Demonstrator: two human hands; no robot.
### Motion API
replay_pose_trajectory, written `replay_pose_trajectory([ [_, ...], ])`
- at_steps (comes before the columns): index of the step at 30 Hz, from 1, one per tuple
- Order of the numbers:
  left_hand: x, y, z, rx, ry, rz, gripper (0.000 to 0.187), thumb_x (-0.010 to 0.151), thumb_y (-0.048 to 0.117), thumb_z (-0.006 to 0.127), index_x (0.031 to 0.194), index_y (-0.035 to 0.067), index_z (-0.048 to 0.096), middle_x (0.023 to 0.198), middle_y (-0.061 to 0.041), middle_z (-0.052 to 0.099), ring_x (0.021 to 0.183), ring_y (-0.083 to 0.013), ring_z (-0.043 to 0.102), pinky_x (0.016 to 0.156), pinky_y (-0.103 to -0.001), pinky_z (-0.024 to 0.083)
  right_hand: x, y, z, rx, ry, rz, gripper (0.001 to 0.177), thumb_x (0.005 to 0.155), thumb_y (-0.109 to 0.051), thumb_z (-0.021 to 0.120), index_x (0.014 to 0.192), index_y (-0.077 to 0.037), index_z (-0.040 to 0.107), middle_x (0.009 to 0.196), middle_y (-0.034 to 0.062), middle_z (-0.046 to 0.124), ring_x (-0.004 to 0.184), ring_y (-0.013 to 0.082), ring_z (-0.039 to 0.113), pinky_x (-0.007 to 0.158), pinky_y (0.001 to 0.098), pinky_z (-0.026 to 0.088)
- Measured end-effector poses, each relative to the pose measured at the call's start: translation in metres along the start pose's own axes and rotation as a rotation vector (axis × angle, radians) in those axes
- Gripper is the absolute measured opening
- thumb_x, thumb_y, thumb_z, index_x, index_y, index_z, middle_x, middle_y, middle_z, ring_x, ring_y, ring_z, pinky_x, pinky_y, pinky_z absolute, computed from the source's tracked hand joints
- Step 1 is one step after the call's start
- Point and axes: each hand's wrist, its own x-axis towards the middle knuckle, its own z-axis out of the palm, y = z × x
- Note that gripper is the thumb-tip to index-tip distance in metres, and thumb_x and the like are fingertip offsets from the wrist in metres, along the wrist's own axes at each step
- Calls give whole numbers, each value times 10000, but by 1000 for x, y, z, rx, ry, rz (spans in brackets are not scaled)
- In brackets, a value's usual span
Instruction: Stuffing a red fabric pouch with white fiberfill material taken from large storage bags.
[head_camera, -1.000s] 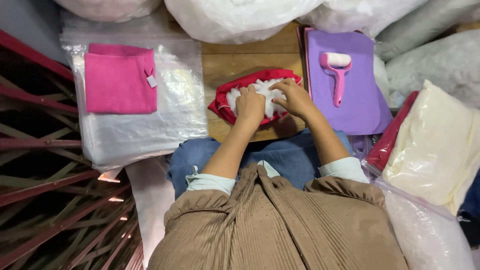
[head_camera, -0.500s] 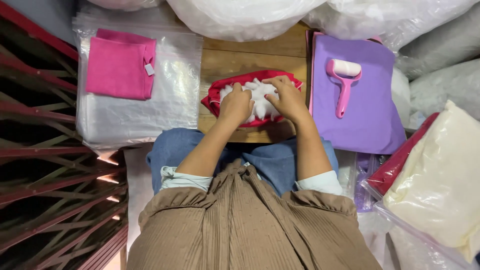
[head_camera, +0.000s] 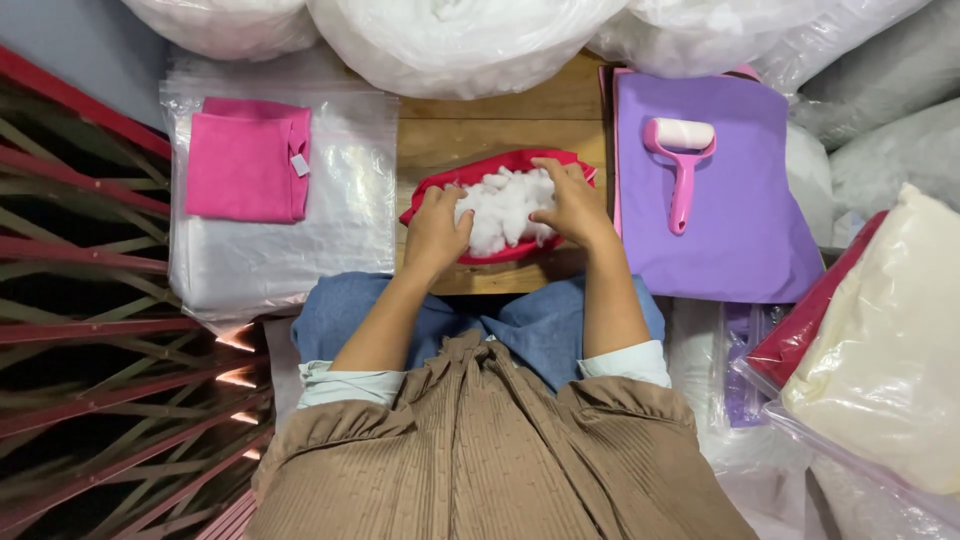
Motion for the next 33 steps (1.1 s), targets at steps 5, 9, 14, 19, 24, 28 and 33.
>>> replay_pose_trajectory([
  [5, 16, 4, 40, 165, -175, -16, 599, 898, 239, 748, 1430, 84, 519, 1221, -222, 526, 1047, -502, 690, 876, -598, 592, 6, 9, 35, -143, -130, 190, 949, 822, -150, 826, 1561, -313, 252, 1290, 336, 538, 1144, 571, 626, 1009, 627, 483],
  [9, 21, 21, 31, 201, -191, 84, 444, 850, 70, 757, 1273, 31, 627, 1172, -241, 535, 1033, -514, 679, 837, -595, 604, 17, 9, 19, -62, -38, 145, 936, 835, -66, 813, 1572, -195, 251, 1204, 371, 597, 1147, 580, 620, 1006, 622, 478],
  [14, 28, 18, 18, 193, -148, 172, 373, 841, -31, 744, 1202, 23, 668, 1220, -243, 528, 1091, -490, 650, 879, -565, 605, 10, 16, 6, -78, 79, 158, 682, 809, -211, 851, 1423, -217, 554, 1264, 264, 577, 1178, 498, 628, 994, 569, 503],
  [19, 38, 18, 1, 124, -118, 100, 506, 853, 133, 713, 1345, 87, 606, 1253, -197, 509, 1201, -448, 576, 971, -550, 556, 11, -25, 10, -97, 59, -241, 601, 817, -83, 749, 1397, -151, 603, 1461, 210, 498, 1354, 516, 456, 1094, 593, 402],
  [24, 35, -3, 36, 256, -165, 51, 573, 851, 75, 678, 1401, 29, 523, 1239, -247, 509, 1187, -486, 561, 959, -553, 553, 43, 4, 58, -542, -123, -131, 860, 730, -254, 876, 1499, -165, 502, 1534, 183, 480, 1403, 483, 427, 1053, 590, 458],
  [28, 40, 2, 19, 222, -152, 89, 650, 832, 132, 744, 1430, 35, 507, 1238, -225, 520, 1198, -466, 560, 973, -560, 541, 27, -8, 19, -276, -157, -103, 907, 724, -201, 869, 1534, -141, 465, 1549, 237, 454, 1405, 523, 413, 1076, 625, 415],
  [33, 37, 6, 14, -10, 84, 191, 340, 846, 135, 722, 1172, 66, 651, 1090, -165, 548, 1065, -430, 606, 897, -532, 555, 9, 1, 5, 139, 40, -182, 563, 838, -120, 773, 1373, -208, 622, 1397, 176, 576, 1297, 465, 549, 1053, 571, 446],
])
